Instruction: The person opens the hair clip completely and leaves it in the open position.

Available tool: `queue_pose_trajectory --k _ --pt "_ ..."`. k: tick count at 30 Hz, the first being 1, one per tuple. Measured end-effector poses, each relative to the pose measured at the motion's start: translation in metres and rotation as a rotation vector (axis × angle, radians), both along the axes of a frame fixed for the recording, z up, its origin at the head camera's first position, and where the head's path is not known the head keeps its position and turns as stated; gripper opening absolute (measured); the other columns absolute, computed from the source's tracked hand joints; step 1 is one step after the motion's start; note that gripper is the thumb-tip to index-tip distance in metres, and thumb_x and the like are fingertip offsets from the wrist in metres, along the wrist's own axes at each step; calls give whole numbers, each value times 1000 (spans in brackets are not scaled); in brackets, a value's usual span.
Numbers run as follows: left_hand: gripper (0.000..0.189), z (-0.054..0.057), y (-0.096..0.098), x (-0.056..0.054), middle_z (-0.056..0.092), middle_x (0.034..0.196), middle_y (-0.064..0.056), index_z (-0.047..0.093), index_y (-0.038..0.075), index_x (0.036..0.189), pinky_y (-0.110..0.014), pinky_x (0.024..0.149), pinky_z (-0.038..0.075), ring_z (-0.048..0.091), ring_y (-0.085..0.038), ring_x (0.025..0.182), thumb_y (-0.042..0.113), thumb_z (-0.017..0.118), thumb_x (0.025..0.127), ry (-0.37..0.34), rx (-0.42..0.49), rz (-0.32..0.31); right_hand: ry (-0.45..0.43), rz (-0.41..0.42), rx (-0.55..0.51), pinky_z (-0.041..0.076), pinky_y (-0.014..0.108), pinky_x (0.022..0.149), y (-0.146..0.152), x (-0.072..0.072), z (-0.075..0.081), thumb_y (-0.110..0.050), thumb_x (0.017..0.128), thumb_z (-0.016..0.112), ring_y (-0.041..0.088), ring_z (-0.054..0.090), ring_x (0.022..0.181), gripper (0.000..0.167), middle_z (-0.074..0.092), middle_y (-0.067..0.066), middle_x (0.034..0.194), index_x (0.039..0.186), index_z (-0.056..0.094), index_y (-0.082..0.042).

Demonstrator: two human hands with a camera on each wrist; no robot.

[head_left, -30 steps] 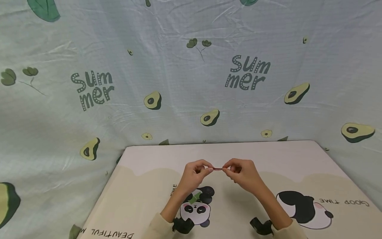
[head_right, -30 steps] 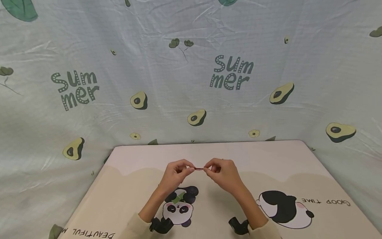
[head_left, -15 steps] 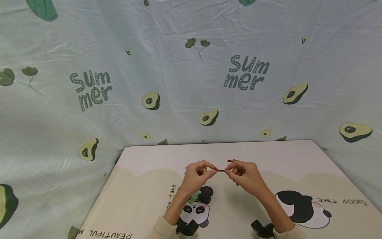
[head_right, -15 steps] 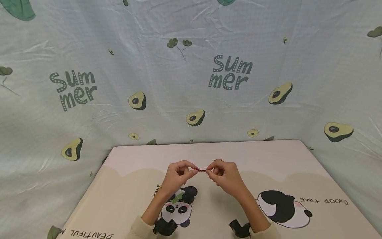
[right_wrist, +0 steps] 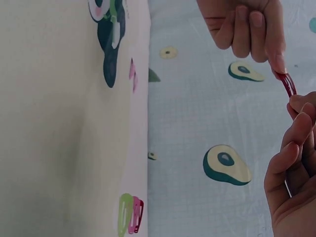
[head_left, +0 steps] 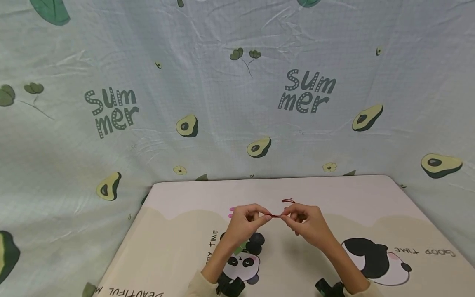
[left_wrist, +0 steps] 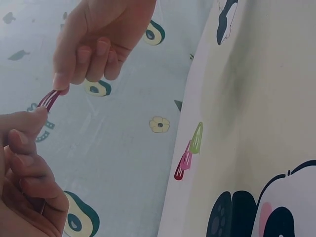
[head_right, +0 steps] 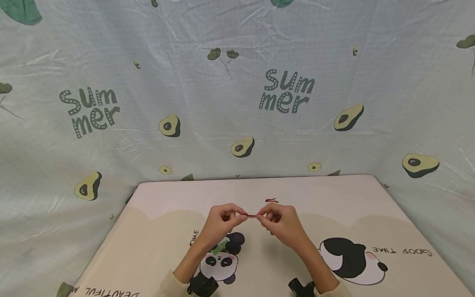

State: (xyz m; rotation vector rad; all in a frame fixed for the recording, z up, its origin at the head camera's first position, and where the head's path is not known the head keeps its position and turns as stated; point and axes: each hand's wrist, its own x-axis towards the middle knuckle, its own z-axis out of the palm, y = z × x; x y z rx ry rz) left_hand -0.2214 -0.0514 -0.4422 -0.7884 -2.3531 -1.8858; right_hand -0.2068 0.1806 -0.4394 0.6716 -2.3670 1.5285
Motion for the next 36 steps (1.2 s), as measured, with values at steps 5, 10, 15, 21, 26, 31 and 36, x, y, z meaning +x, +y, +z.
queue_pose_trajectory --k 5,10,15,21,26,31,36 --pt "11 1 -3 3 45 58 -3 79 5 100 -19 49 29 36 -2 52 14 74 95 -4 6 14 48 6 -6 44 25 44 -3 1 0 -3 90 77 4 50 49 9 58 -4 61 93 74 -10" --pt "11 3 0 5 45 56 -9 79 5 99 -19 48 29 35 -1 52 13 75 94 99 8 38 80 -13 -27 43 24 43 -6 1 0 0 88 77 3 49 48 9 56 -3 60 91 74 -9" --pt "8 2 2 8 45 54 -6 80 7 97 -17 47 29 35 1 52 13 78 92 222 0 83 66 -26 -52 41 23 42 -9 2 0 1 87 77 2 49 49 8 55 -2 60 91 75 -6" --pt "4 -3 2 8 44 52 -4 80 8 94 -17 45 28 33 3 51 9 79 90 312 20 128 159 -51 -30 43 21 45 -13 3 0 2 86 79 0 47 51 13 54 -5 59 90 75 -9" --pt "5 -6 2 7 43 52 -3 80 7 94 -17 44 27 33 3 51 10 79 90 329 36 149 283 -76 10 45 19 49 -15 3 -2 7 79 82 -3 45 55 22 53 -9 60 88 75 -12" --pt "6 -7 3 5 42 51 -2 80 7 94 -16 44 28 32 4 51 11 79 90 365 38 179 340 -106 34 43 15 50 -17 1 -4 7 75 85 -5 44 55 25 52 -11 59 86 74 -12" --pt "8 -7 4 5 43 51 -2 80 5 94 -15 44 28 32 4 51 12 80 89 394 38 212 389 -146 51 42 13 50 -18 1 -5 6 73 87 -6 44 54 25 51 -12 59 83 74 -13"
